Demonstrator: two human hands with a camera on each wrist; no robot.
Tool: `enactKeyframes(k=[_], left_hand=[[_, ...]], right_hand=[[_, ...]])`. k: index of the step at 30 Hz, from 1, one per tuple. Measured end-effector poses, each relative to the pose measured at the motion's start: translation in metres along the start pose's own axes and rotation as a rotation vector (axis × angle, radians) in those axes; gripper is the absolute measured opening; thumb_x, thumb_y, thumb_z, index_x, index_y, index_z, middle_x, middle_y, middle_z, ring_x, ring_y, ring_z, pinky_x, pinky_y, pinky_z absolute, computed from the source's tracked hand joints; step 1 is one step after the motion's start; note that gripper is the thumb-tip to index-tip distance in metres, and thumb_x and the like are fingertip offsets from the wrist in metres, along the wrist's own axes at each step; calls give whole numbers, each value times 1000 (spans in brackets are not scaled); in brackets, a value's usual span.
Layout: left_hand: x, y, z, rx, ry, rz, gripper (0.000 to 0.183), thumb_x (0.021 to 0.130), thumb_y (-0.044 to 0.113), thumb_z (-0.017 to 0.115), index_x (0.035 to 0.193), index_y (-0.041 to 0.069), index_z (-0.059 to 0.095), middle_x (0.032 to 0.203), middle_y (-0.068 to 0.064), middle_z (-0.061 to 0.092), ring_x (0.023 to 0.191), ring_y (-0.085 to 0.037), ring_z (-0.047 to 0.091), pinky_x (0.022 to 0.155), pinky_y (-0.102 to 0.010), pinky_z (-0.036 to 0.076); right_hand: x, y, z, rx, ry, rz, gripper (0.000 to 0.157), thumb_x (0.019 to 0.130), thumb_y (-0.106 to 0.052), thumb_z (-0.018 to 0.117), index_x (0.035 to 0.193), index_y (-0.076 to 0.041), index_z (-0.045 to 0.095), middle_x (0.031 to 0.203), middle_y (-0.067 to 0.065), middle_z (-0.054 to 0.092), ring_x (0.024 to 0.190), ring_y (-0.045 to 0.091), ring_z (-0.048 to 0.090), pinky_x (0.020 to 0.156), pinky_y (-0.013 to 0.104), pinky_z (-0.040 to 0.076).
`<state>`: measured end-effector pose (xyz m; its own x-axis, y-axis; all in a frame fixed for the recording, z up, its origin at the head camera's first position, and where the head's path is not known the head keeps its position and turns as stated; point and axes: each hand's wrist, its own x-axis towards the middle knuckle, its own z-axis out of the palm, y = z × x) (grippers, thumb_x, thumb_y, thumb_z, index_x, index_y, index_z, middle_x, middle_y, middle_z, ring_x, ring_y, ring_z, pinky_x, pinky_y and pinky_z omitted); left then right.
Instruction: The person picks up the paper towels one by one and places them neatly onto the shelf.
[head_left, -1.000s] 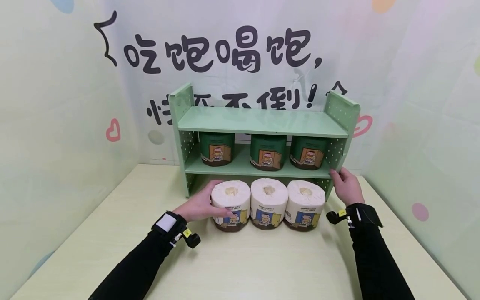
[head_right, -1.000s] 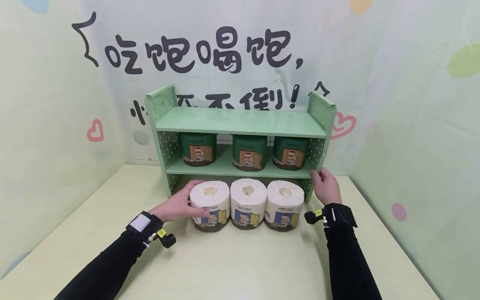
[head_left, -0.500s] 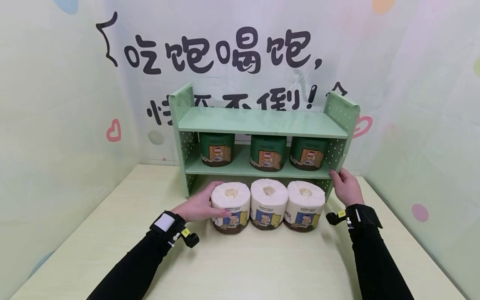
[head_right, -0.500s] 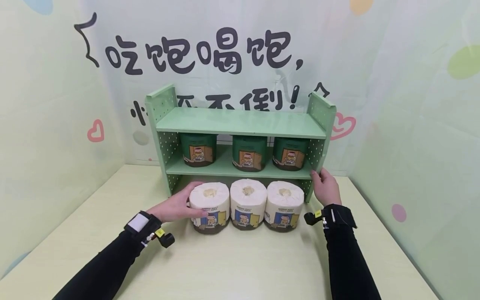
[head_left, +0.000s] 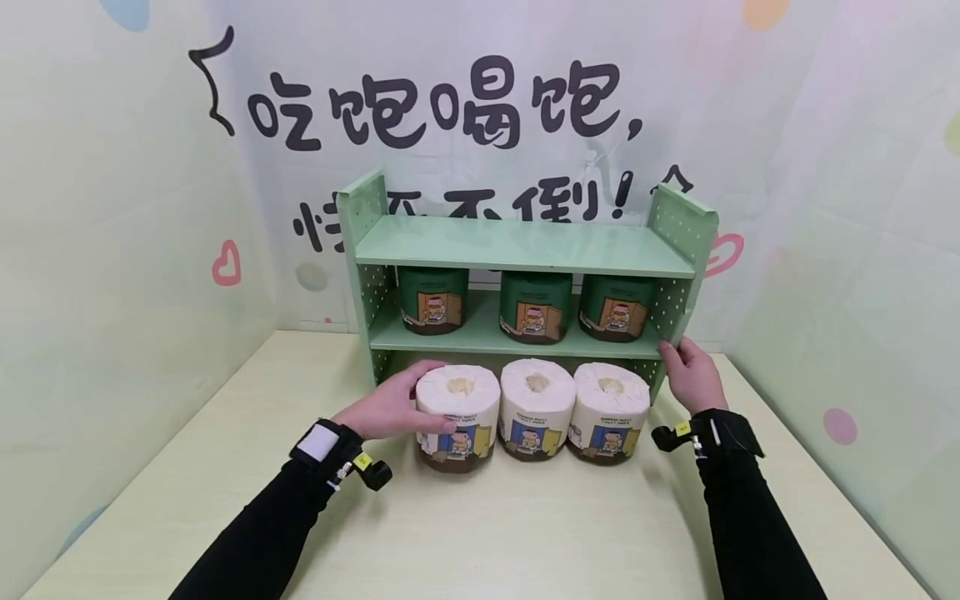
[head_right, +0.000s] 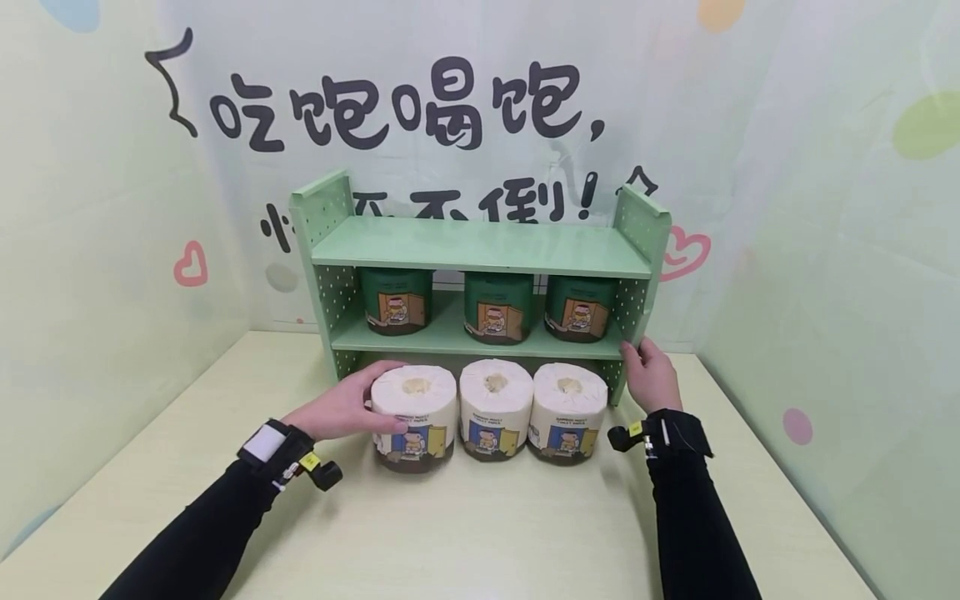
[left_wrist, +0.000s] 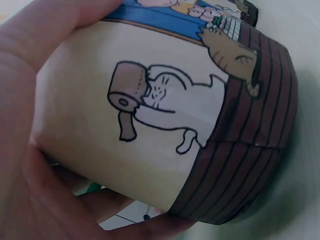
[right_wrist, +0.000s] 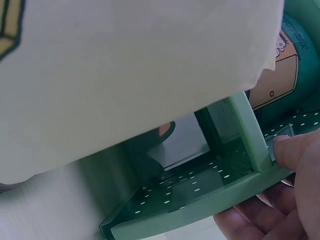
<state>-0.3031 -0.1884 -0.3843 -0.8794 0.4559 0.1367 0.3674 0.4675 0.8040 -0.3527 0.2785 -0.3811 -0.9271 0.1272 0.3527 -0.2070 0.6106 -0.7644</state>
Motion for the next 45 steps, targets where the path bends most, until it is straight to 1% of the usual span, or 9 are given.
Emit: enactKeyframes(k=[6,12,19,24,27,33,37,40,45], left_hand=[[-3,7,-8,-48,-12,32,94,71,32,91,146,16,37,127,-4,56,113,-18,53,97,-49,42],[-7,14,-14,-86,-20,53,87,73,28,90,143,18,39,127,-6,55,111,-19,54,92,-45,47],[-15,22,-20,-108,-25,67,85,74,27,89,143,21,39,127,-4,55,110,-20,55,89,-43,49],[-21,34,-29,-171,-39,104,84,77,21,87,144,16,37,128,-11,53,110,-25,56,87,-45,51],[-22,44,-38,-202,-37,132,81,79,18,85,144,16,37,129,-13,52,110,-27,56,87,-46,52],[-18,68,-65,-135,1,188,76,82,18,82,144,19,37,129,-8,52,112,-25,54,85,-47,53],[-13,90,-84,-116,32,229,76,82,14,82,144,15,38,129,-10,53,112,-25,54,86,-46,52],[-8,106,-98,-100,63,232,77,82,13,81,146,13,37,127,-11,54,110,-24,55,87,-42,52],[2,130,-117,-52,109,199,75,84,20,81,146,17,38,124,-8,55,107,-22,57,86,-43,53]], right_hand=[[0,-1,0,-5,-5,14,49,109,-37,40,143,-2,47,129,25,56,119,39,48,96,62,38],[0,0,0,-12,-9,18,50,109,-37,39,143,-2,48,128,25,56,118,39,49,96,62,38],[2,-3,4,-15,-10,4,50,108,-38,40,142,-2,49,127,24,57,118,38,49,97,61,37],[1,-5,6,-1,-7,10,48,108,-37,41,141,-2,50,127,23,58,118,38,49,97,61,37],[1,-4,6,-5,-3,15,48,109,-37,41,140,-2,51,126,24,58,117,38,50,96,60,38],[3,0,4,-18,8,10,48,108,-37,41,137,-1,53,125,24,59,114,37,51,93,59,40],[5,1,3,-21,9,3,47,108,-38,41,136,-1,54,123,24,60,112,37,52,91,58,41],[5,1,2,-24,9,5,48,108,-39,41,136,-1,54,122,24,60,111,37,52,89,58,41],[3,2,1,-29,10,23,49,108,-39,40,138,-2,52,122,24,60,108,36,52,87,57,41]])
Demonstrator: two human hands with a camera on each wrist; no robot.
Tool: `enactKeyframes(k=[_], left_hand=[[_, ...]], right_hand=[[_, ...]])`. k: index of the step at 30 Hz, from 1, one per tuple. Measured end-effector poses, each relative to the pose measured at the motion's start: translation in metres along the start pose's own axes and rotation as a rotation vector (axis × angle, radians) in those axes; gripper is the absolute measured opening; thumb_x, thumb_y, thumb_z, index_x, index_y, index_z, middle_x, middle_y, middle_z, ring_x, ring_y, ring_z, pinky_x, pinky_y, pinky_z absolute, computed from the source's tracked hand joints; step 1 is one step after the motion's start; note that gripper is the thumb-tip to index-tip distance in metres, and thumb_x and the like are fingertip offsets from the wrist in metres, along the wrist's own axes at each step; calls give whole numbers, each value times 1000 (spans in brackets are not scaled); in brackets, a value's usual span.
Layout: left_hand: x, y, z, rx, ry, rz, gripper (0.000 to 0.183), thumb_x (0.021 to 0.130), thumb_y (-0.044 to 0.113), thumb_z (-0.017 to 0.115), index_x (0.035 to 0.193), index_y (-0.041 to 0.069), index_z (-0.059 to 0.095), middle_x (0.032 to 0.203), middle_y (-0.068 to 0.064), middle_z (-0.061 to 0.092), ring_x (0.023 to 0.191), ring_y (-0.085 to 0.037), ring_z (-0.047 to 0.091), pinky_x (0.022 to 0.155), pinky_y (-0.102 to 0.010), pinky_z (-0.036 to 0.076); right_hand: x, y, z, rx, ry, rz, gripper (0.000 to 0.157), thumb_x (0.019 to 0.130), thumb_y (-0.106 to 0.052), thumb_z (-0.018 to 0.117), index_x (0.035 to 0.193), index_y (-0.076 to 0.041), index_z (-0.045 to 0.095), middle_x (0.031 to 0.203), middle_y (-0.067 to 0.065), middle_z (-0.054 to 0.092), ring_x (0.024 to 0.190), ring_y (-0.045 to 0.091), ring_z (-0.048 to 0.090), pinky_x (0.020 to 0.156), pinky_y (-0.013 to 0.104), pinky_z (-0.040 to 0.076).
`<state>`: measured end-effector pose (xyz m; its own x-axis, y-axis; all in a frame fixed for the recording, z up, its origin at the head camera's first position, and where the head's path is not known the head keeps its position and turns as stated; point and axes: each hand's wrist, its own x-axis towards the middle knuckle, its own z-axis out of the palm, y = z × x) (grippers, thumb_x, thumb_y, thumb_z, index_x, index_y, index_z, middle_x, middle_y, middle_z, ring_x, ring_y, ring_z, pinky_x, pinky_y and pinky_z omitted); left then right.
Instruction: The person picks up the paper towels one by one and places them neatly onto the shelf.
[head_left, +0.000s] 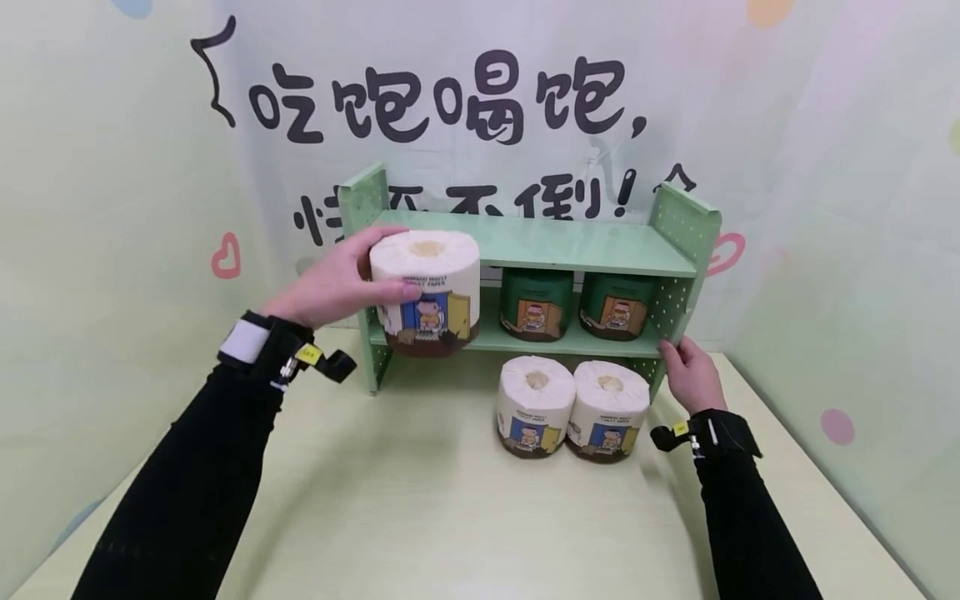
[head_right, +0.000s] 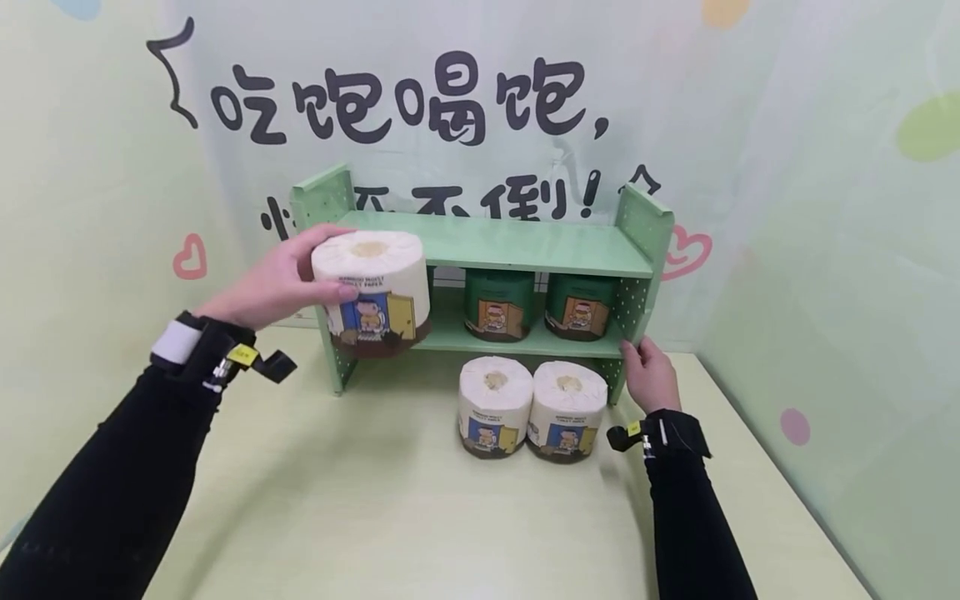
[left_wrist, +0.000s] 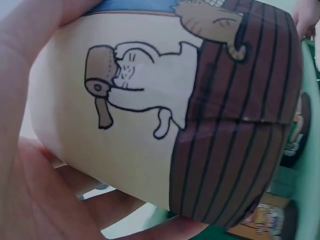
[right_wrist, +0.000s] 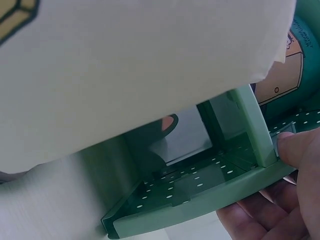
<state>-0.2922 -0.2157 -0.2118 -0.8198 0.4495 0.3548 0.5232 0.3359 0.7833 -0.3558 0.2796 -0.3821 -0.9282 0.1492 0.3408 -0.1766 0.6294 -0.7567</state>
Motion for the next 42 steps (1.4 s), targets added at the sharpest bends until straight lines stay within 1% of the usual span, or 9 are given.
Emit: enactKeyframes(k=[7,11,16,20,27,32,36,40,42], left_hand=[[18,23,-17,141,64,-21,77,85,35,80,147,19,37,122,-5,55,106,-19,56,89,-44,49],[26,29,-24,148,98,-47,78,86,40,78,148,20,36,125,-5,52,109,-19,52,92,-45,46],[33,28,-26,124,158,-87,80,85,44,78,148,20,34,128,-6,50,110,-21,51,94,-49,44],[37,25,-26,110,214,-96,82,84,46,78,147,19,33,130,-6,50,111,-20,51,96,-49,42],[44,23,-22,87,259,-125,92,82,53,77,150,18,26,133,-7,47,111,-20,52,97,-47,43],[51,20,-16,56,371,-176,104,79,57,78,151,12,17,138,-12,44,113,-20,51,99,-46,44],[55,16,-11,63,450,-179,100,79,57,78,148,10,24,136,-11,43,112,-20,50,94,-42,48],[58,13,-9,124,480,-168,91,83,60,72,149,12,32,132,-7,47,110,-18,51,91,-40,50],[59,13,-9,146,492,-172,89,85,61,70,149,12,32,132,-7,49,110,-17,51,91,-40,50]], right_hand=[[-1,-1,0,7,-1,5,51,109,-39,39,141,-1,49,125,25,58,113,38,51,90,59,40],[-1,0,1,18,-7,16,52,109,-40,39,142,-2,48,127,25,57,115,39,51,91,61,40],[-1,1,1,11,1,17,50,109,-39,39,141,-2,49,126,25,57,114,39,51,91,61,40],[-1,1,1,6,3,9,50,109,-39,39,140,-2,50,126,25,57,115,40,50,92,61,40],[-2,-1,0,2,-5,13,52,109,-41,38,141,-2,49,127,26,57,116,40,49,93,62,39],[-3,-1,-1,5,-3,4,52,108,-41,38,141,-2,49,126,26,57,115,40,50,91,61,40],[-5,-2,-1,1,3,-5,50,108,-39,40,139,-1,51,123,25,59,112,38,51,89,59,41],[-5,-2,0,1,11,-7,48,108,-38,41,137,-1,53,122,25,60,112,38,52,90,58,41],[-5,-3,0,4,10,-7,48,108,-38,41,137,-1,53,122,25,60,113,38,51,90,59,41]])
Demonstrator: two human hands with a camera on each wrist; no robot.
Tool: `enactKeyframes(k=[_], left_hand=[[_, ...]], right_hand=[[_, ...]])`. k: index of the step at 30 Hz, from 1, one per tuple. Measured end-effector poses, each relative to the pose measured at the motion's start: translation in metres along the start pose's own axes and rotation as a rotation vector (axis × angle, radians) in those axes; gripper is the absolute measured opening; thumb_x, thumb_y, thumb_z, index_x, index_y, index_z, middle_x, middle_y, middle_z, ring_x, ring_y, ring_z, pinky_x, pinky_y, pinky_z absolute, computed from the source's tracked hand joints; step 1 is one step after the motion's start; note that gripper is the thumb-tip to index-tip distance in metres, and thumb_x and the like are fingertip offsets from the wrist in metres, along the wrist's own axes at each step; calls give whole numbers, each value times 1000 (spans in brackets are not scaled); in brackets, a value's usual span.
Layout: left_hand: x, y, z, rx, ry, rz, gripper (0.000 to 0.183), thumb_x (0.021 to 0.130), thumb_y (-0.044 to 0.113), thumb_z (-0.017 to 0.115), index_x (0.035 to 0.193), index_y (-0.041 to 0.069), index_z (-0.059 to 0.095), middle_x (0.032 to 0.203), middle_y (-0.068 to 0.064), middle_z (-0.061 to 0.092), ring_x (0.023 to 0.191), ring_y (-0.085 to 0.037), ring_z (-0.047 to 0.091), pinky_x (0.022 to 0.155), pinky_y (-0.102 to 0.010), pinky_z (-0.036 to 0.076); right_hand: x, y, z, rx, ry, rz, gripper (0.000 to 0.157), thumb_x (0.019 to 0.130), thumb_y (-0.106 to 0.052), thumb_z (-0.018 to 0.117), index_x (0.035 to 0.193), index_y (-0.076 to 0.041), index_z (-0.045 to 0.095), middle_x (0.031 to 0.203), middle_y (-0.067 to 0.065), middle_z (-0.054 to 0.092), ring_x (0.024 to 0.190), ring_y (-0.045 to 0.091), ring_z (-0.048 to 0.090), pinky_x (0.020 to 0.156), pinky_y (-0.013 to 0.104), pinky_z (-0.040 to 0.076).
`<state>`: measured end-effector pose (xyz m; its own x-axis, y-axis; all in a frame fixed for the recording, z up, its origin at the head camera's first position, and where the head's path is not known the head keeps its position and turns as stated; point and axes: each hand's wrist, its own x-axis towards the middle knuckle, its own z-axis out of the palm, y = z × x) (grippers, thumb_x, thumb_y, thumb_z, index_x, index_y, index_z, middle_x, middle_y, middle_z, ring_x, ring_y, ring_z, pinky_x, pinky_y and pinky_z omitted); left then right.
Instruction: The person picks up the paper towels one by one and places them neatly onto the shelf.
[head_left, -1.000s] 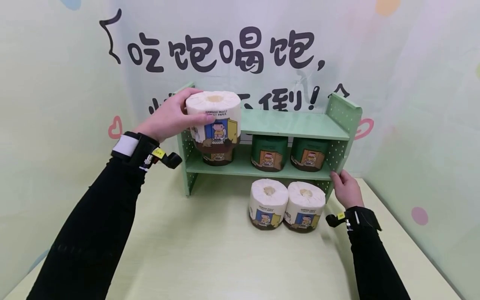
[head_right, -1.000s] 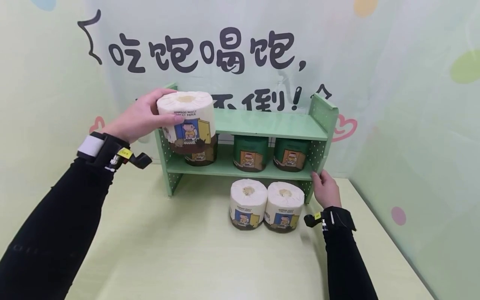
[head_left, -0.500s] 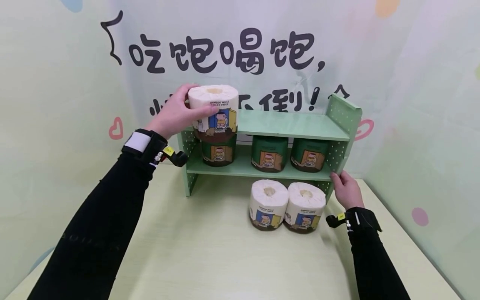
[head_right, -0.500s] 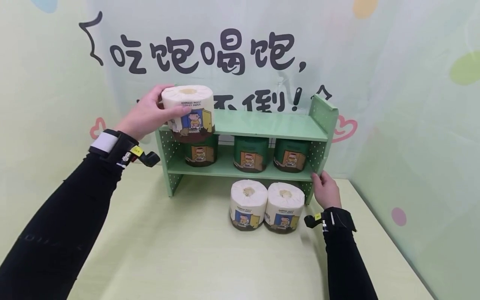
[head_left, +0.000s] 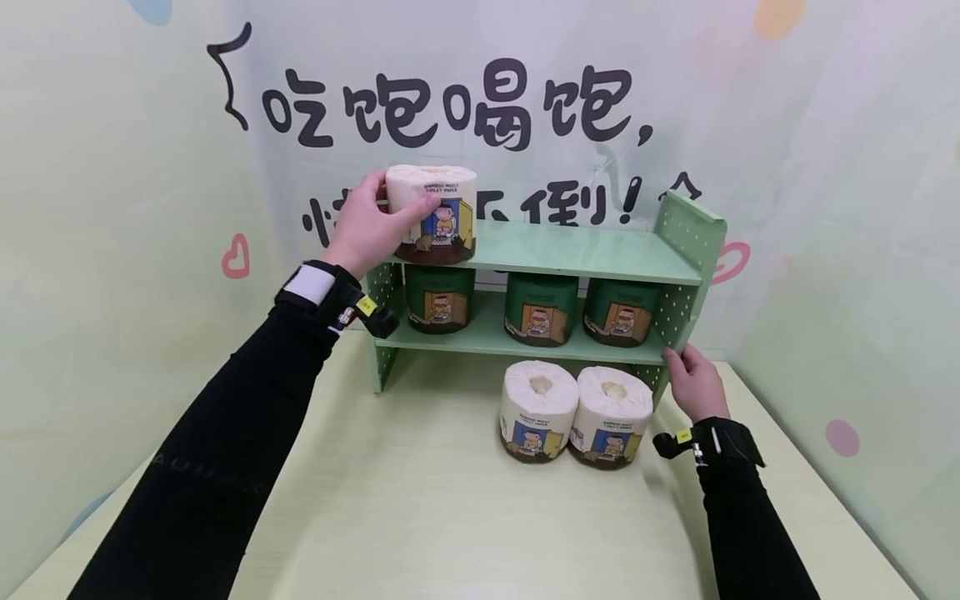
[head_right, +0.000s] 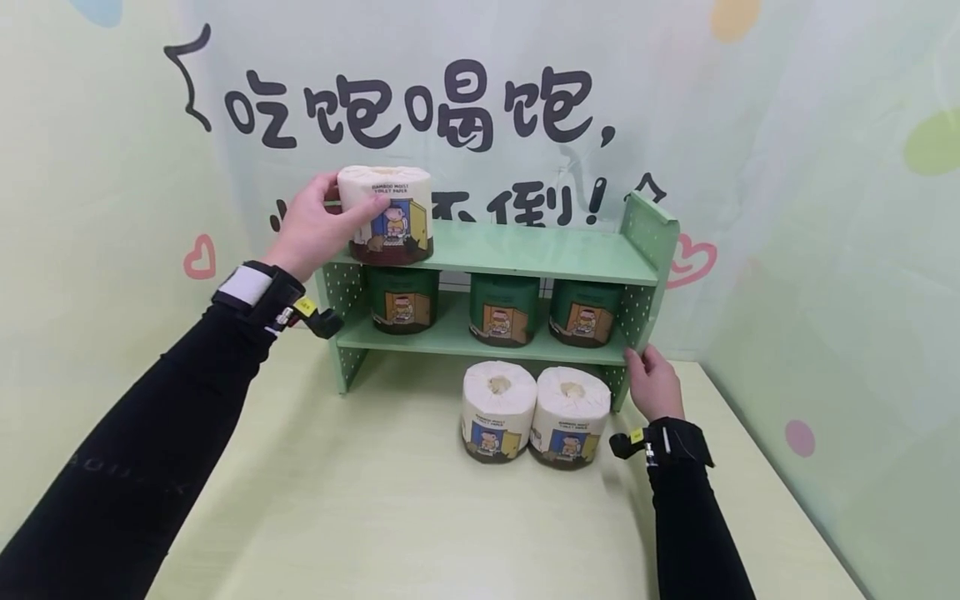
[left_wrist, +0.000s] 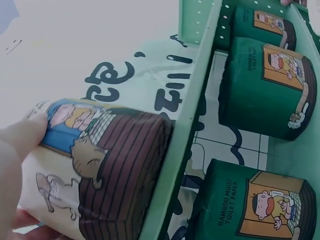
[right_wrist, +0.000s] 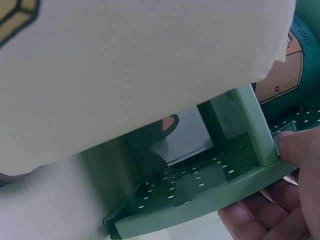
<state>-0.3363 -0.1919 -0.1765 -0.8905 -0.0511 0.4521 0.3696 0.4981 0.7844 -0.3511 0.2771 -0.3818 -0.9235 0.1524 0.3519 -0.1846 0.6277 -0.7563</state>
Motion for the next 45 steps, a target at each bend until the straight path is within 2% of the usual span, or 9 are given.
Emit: enactKeyframes(k=[6,12,16,22,29,38,41,45], left_hand=[[2,-1,6,34,47,-32,86,88,61,65,146,9,28,135,-8,45,108,-16,52,92,-37,49],[7,-1,11,169,93,34,66,96,55,56,140,7,43,120,-10,55,100,-18,54,86,-38,50],[10,-1,13,206,107,29,66,98,53,53,141,4,41,121,-13,55,101,-20,55,86,-39,51],[16,-6,14,233,91,38,59,101,54,48,134,5,45,117,-13,57,98,-21,55,82,-38,48],[22,-10,16,250,47,51,49,104,52,40,122,7,43,100,-10,51,87,-23,51,69,-33,41],[30,-10,17,266,12,45,53,106,49,37,131,2,37,117,-18,53,107,-30,51,91,-44,42],[32,-12,17,260,9,38,52,106,49,36,130,3,36,116,-18,52,105,-30,51,89,-44,43],[32,-15,18,232,12,27,50,105,52,35,126,6,35,105,-14,48,95,-27,50,79,-38,41]], right_hand=[[1,0,1,4,-2,2,49,108,-38,41,139,-2,52,124,24,59,114,38,51,92,60,40],[0,1,1,4,2,3,49,108,-38,41,137,-1,53,123,24,60,112,38,52,91,59,41],[0,0,0,6,-1,4,50,108,-39,40,138,-1,52,122,25,60,112,38,52,91,59,41],[0,-1,-1,4,-12,10,51,108,-40,39,140,-1,51,125,25,58,114,39,51,92,61,40],[0,1,0,10,-9,17,52,108,-41,39,141,-3,50,126,24,58,116,39,50,95,62,39],[0,2,0,15,-4,15,51,108,-40,40,140,-3,51,126,24,58,116,38,50,95,61,39],[1,2,0,12,-1,13,50,108,-40,40,140,-3,51,125,24,59,116,38,50,95,61,39],[1,2,0,13,2,7,50,108,-40,41,139,-2,52,125,24,59,116,39,50,94,61,39]])
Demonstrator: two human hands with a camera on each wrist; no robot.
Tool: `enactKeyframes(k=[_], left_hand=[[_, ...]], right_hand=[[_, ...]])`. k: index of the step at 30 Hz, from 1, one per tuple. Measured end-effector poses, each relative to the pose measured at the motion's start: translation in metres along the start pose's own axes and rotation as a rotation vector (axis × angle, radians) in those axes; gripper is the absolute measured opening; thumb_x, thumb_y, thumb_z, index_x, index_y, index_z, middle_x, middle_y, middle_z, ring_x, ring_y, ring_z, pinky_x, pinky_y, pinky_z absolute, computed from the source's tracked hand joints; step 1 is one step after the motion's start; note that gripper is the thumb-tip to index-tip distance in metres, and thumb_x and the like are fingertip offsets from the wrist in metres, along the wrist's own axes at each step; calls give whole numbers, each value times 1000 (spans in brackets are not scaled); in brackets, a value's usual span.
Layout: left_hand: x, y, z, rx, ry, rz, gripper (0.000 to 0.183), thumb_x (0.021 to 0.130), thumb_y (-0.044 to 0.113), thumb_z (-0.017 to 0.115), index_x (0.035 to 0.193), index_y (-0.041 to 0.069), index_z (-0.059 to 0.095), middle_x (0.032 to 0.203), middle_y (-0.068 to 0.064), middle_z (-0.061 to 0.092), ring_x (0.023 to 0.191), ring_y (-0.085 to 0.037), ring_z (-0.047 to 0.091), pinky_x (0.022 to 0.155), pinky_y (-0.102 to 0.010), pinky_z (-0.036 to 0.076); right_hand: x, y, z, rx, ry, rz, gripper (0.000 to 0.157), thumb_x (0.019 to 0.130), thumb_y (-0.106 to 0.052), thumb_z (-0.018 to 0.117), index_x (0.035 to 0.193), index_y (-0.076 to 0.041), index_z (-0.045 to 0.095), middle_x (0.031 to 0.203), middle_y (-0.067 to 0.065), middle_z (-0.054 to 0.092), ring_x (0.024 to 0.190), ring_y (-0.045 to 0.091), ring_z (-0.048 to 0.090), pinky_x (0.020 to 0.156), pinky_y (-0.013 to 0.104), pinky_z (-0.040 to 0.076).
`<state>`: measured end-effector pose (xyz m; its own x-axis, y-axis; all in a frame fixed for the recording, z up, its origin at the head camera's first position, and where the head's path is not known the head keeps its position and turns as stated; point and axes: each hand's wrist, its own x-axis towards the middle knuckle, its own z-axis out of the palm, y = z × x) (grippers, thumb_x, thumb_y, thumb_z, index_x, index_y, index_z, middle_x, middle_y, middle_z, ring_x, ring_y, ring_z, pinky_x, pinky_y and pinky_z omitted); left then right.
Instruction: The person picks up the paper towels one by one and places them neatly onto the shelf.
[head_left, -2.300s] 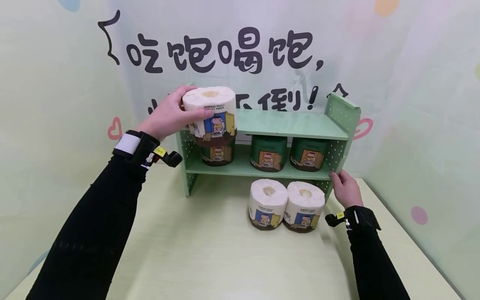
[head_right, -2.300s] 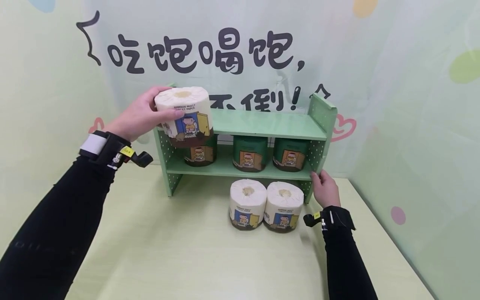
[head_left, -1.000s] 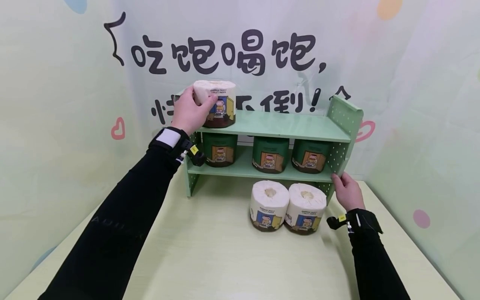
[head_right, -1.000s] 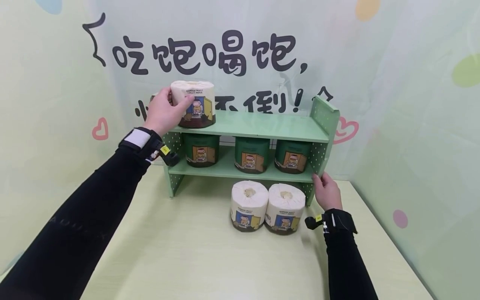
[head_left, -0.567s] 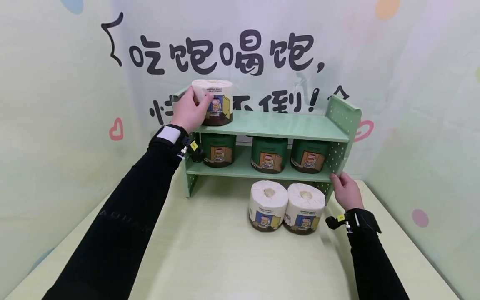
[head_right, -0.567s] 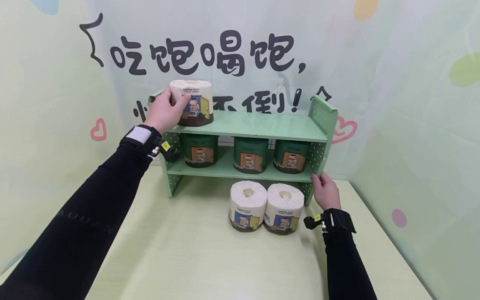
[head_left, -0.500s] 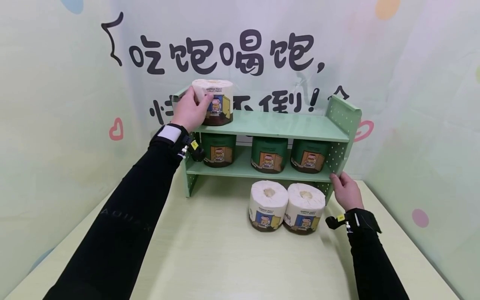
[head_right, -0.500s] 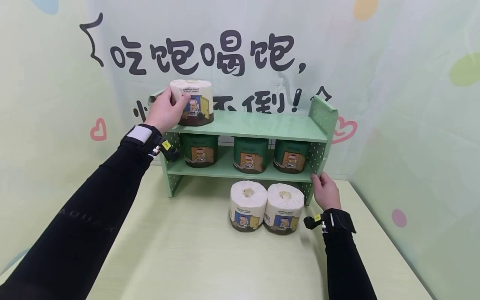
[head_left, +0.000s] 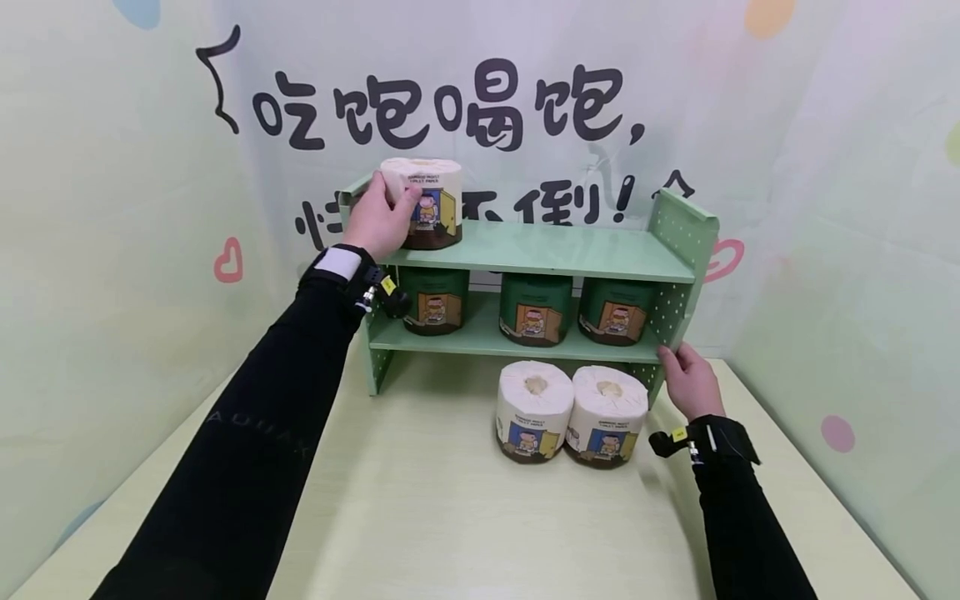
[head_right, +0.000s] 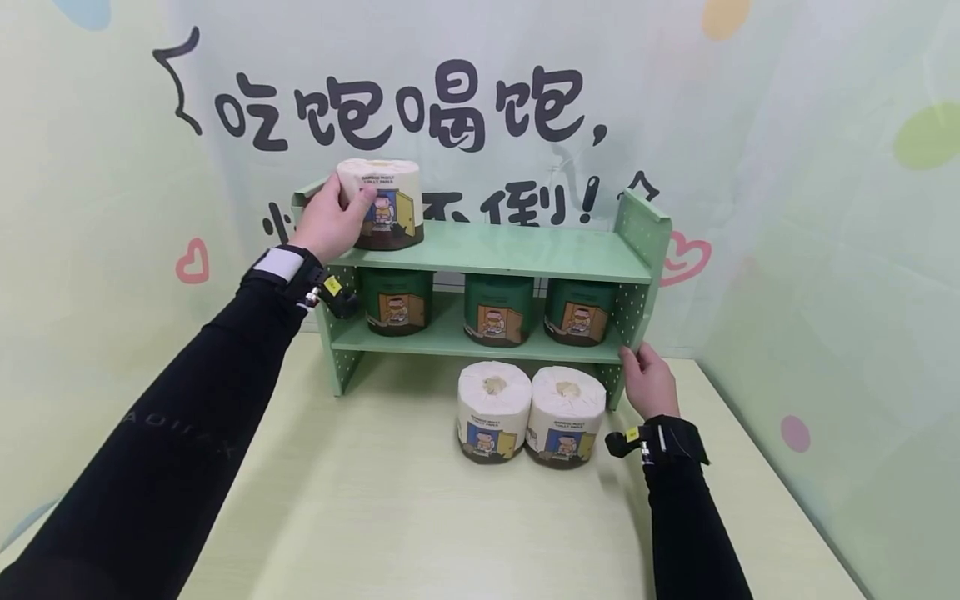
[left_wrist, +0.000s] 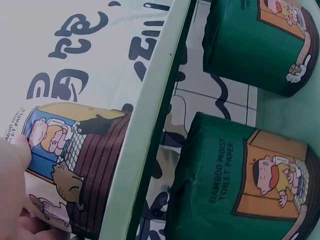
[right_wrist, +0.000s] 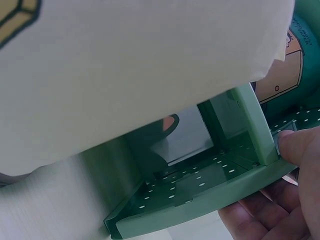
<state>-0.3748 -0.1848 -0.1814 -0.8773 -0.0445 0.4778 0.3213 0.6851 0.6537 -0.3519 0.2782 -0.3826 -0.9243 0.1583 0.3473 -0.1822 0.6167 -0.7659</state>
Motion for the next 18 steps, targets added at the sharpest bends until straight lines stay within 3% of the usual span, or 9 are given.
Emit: enactKeyframes(k=[5,11,15,18], left_hand=[[-6,0,2,-65,19,14,45,105,49,39,127,9,34,102,-10,46,89,-24,47,72,-33,37],[-15,4,5,-125,68,83,41,105,41,45,131,10,39,111,-8,53,91,-18,50,75,-31,42],[-24,8,6,-171,87,136,41,104,39,50,133,12,43,120,-6,54,99,-15,52,83,-34,47],[-33,8,6,-208,103,174,51,104,35,52,147,11,37,141,-5,45,121,-10,44,100,-34,43]], right_hand=[[-1,0,0,4,-6,0,51,108,-40,40,139,-1,52,125,25,58,116,39,50,94,61,39],[0,1,0,11,-7,4,50,108,-39,40,141,-2,50,127,24,57,118,39,49,96,61,38],[1,1,0,5,-2,2,50,108,-39,40,141,-2,50,128,24,57,118,39,49,97,61,37],[2,1,1,5,-6,4,50,108,-38,41,141,-2,50,129,23,56,119,38,48,98,61,36]])
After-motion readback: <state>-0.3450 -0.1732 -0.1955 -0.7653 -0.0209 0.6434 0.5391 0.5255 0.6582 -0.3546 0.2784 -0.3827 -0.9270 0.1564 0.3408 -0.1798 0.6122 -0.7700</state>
